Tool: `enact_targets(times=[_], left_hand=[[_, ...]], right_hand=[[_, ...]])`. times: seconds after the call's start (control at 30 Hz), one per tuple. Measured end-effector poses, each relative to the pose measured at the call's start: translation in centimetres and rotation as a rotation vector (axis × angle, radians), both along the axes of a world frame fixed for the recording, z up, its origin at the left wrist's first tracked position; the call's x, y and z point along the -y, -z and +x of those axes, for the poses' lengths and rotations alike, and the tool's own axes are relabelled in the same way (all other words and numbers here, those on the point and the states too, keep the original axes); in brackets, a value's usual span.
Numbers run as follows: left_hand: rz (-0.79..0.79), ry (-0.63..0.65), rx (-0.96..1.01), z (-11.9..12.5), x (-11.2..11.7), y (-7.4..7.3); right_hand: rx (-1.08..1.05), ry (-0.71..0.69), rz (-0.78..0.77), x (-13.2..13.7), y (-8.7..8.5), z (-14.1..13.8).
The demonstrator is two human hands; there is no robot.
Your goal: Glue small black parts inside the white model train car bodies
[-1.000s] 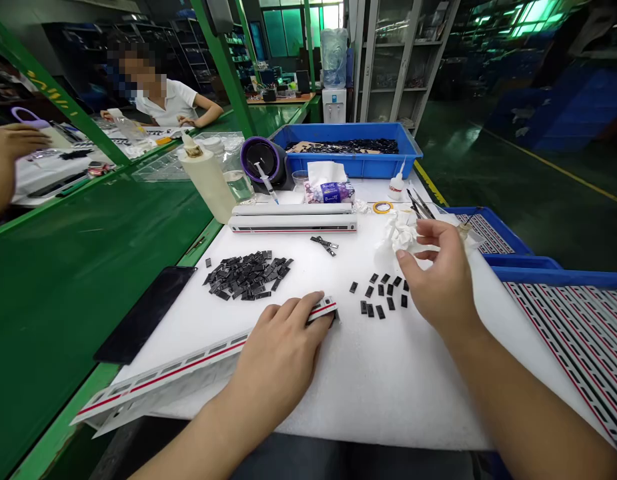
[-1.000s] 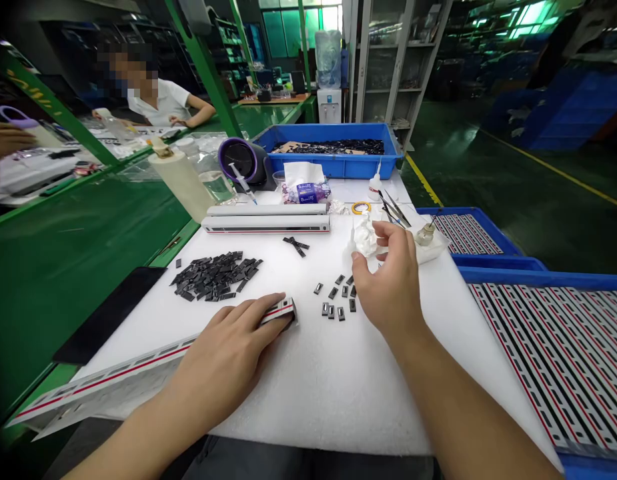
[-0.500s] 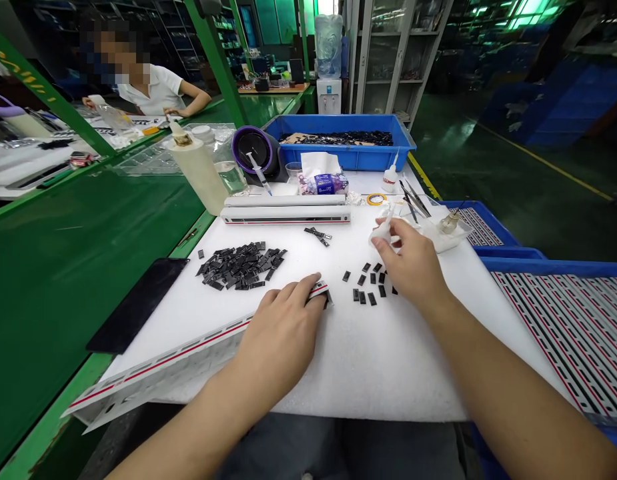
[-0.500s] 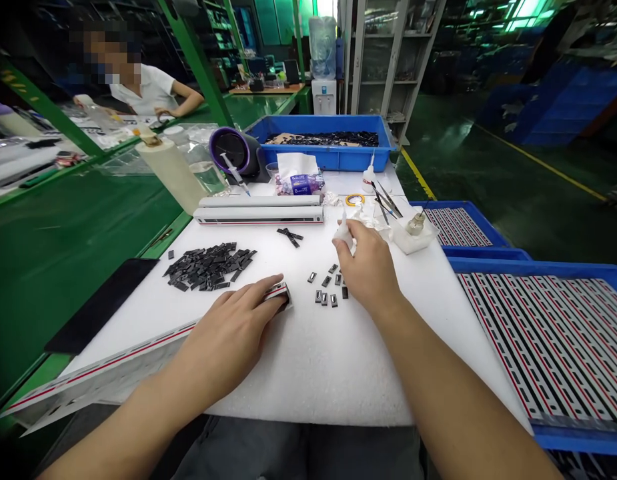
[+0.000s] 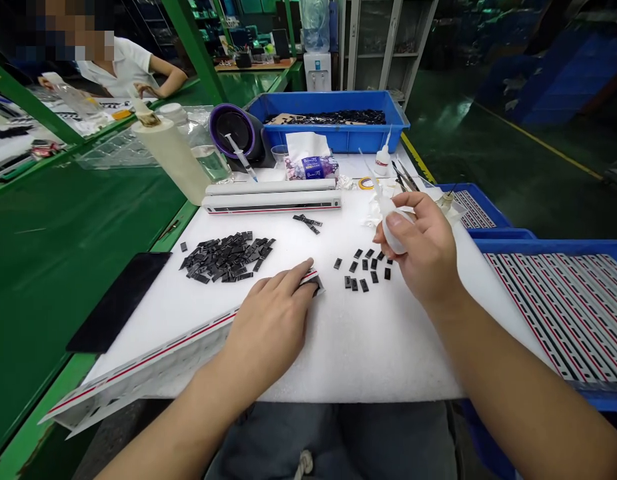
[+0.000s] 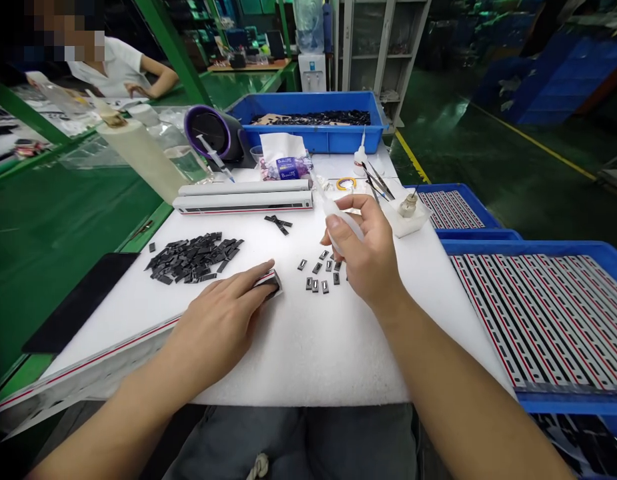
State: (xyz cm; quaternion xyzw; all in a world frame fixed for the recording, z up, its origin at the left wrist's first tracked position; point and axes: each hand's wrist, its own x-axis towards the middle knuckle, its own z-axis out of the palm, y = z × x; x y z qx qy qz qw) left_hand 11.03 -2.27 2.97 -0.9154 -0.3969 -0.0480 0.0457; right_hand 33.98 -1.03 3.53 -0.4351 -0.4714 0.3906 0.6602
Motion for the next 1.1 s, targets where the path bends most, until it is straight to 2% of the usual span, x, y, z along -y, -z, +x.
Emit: enact_targets(times=[0.17,0.23,0.33,0.43,0.53,0.7,0.87,1.0,1.1], left_hand=[[-0.035,-0.033,0.037,0.1,0.1,-0.2],[-0.064,-0.077,0.049,0.2,0.1,-0.4],[-0.09,-0.121,0.052,0.5,-0.1,-0.6],[-0.089,-0.136,0.044,0.6,-0.3,-0.6],[-0.076,-0.131,0.043,0.7,-0.3,-0.5],[-0.063,-0.126,0.046,0.9,-0.2,-0.5],[-0.053,-0.143,0.06,0.9,-0.1,-0.2],[-0.031,-0.152,0.095,0.7,-0.1,0.2],[-0.029,-0.16,0.1,0.7,-0.2,0.2]], right_hand=[[-0.377,-0.29,-0.072,0.5,-1.2,0.7],[-0.474,-0.336,-0.101,0.5,-1.5,0.9],[-0.516,-0.315,-0.151,0.5,-1.7,0.8],[-0.449,-0.275,-0.169,0.6,-1.4,0.0],[-0.315,-0.201,-0.111,0.8,-0.7,-1.1],[0.121,0.01,0.047,1.6,0.4,-2.5],[0.413,0.093,0.217,2.3,1.0,-3.2],[0.392,0.118,0.222,2.0,1.2,-3.2],[0.263,0.123,0.124,1.7,1.1,-3.3]])
